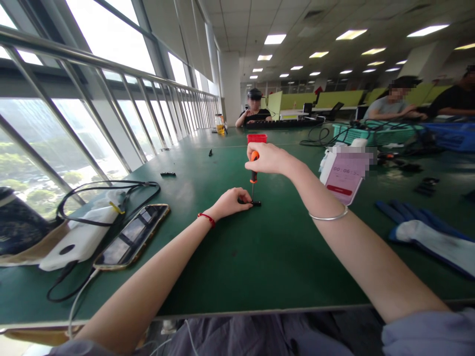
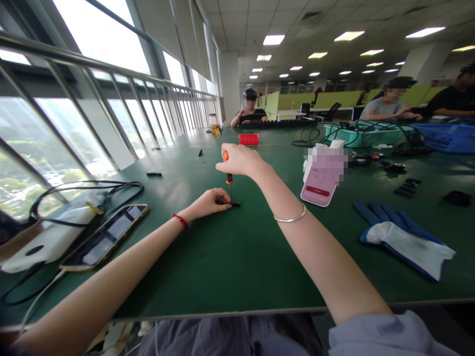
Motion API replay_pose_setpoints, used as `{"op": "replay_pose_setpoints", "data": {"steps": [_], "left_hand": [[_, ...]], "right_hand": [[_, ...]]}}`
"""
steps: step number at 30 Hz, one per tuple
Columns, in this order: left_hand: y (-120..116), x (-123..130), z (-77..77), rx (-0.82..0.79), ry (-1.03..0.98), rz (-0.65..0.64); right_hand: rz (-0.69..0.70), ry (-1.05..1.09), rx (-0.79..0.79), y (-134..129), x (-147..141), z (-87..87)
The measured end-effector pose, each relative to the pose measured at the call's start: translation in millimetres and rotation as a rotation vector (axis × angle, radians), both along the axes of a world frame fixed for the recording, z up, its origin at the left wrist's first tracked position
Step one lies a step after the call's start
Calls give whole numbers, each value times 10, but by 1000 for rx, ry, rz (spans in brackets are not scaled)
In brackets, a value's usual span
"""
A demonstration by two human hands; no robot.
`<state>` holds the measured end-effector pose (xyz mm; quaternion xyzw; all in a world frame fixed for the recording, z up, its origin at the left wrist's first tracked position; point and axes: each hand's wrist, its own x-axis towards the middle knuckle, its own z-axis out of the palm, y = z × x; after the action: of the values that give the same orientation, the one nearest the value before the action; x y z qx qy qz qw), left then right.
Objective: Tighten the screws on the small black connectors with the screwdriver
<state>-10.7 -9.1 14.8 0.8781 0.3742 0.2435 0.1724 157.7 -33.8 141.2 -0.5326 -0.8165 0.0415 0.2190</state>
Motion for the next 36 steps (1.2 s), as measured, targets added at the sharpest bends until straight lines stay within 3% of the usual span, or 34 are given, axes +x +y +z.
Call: {"op": "replay_pose_setpoints", "data": {"steps": [10,15,20,36], "left_hand": [[-5,8,-21,-21,-27,22],[13,-3,-30,-6,-13,4],[0,0,-15,-19,-18,2],[5,0,-13,-21,-7,4]], "right_hand": [[-32,-59,63,-75,-18,30],[-44,-76,-3,-103,-9,56],[-61,-86,54,-99,3,59],[-93,-138,21,-125,0,73]]}}
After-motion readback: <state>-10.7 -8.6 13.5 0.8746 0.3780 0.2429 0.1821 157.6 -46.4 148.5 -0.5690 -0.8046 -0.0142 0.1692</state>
